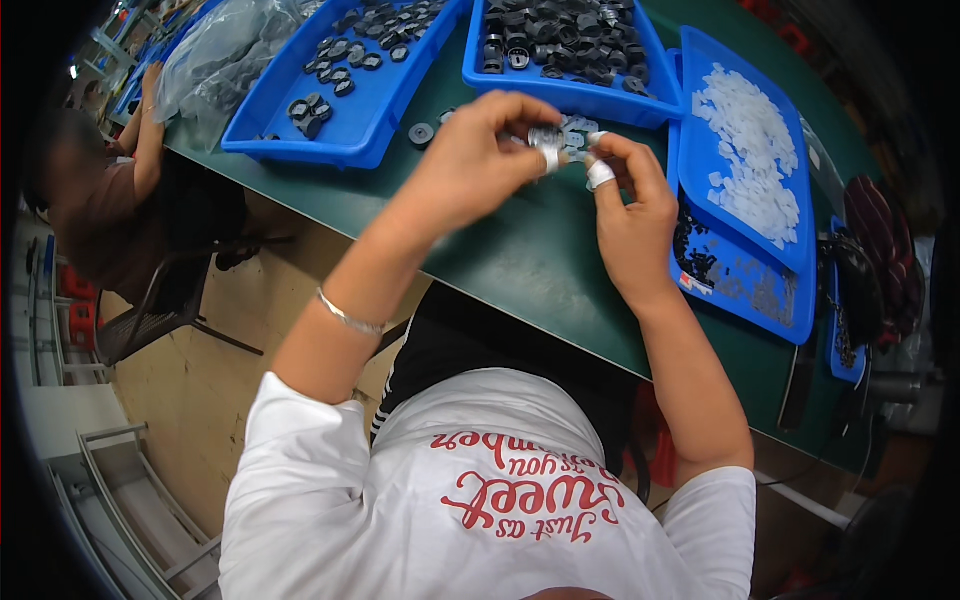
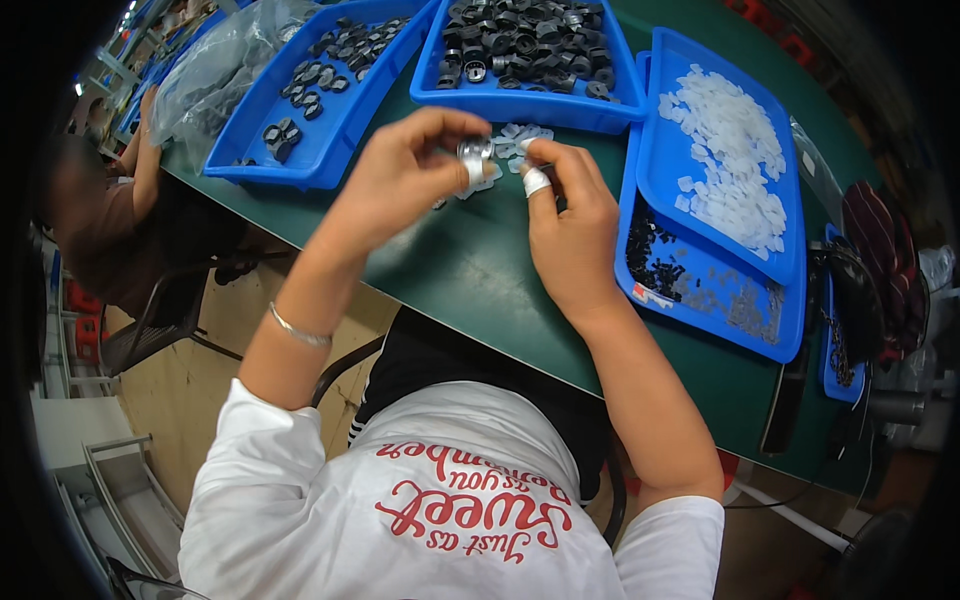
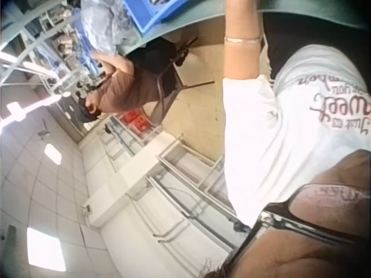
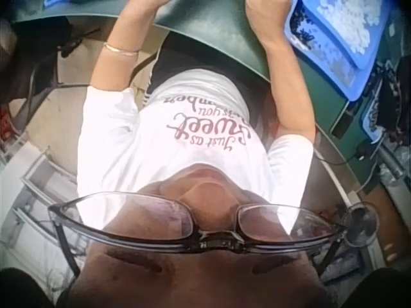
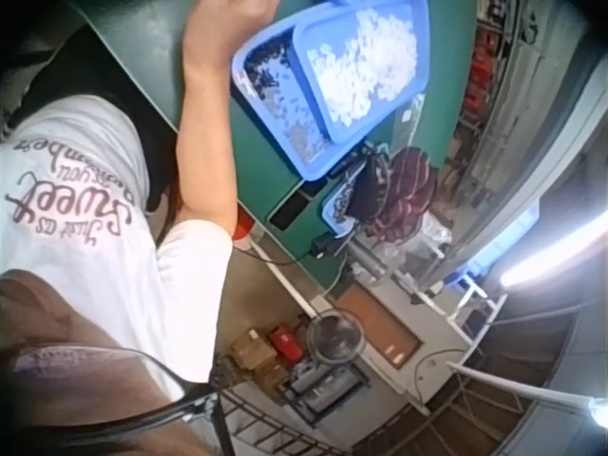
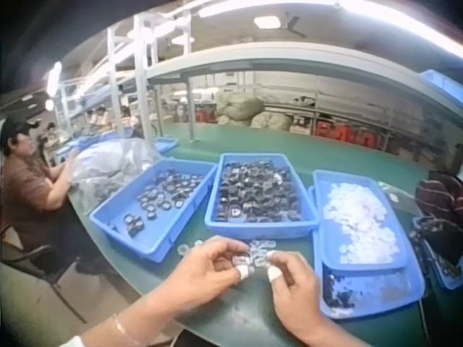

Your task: The person assembles small white plastic pins into larger grey plastic housings by hand at a workbench, taking the pins from a blue parts tray.

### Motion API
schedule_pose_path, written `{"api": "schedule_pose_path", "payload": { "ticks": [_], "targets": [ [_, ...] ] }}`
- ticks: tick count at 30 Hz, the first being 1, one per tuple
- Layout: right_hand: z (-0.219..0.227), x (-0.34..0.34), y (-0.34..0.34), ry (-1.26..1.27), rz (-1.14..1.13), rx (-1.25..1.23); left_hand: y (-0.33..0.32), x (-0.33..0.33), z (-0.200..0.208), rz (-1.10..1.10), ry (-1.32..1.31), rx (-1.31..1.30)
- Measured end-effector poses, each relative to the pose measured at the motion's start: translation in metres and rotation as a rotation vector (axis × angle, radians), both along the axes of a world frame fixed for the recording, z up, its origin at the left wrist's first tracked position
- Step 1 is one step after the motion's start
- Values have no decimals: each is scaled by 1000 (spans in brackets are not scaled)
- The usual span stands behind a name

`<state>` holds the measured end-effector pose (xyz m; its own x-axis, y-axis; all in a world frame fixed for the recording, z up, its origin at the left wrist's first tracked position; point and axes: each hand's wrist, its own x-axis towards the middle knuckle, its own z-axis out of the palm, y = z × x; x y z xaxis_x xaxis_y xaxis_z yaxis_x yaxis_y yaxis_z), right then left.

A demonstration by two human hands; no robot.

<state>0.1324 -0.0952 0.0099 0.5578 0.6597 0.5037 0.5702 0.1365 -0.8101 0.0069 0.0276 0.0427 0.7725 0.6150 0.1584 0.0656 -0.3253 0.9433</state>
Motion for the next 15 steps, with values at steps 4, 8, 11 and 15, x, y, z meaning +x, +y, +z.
{"api": "schedule_pose_path", "payload": {
  "ticks": [4, 8, 11, 15],
  "targets": [
    [-1, 0, -1, 446, 213, 6, -26, -13, -29, 49, -79, -127],
    [1, 3, -1, 564, 318, -28, -36, -11, -44, 79, -183, -197],
    [3, 3, -2, 630, 329, -70, -41, -7, -49, 84, -217, -257],
    [4, 5, -2, 685, 295, -124, -42, -5, -57, 84, -277, -257]
  ]
}}
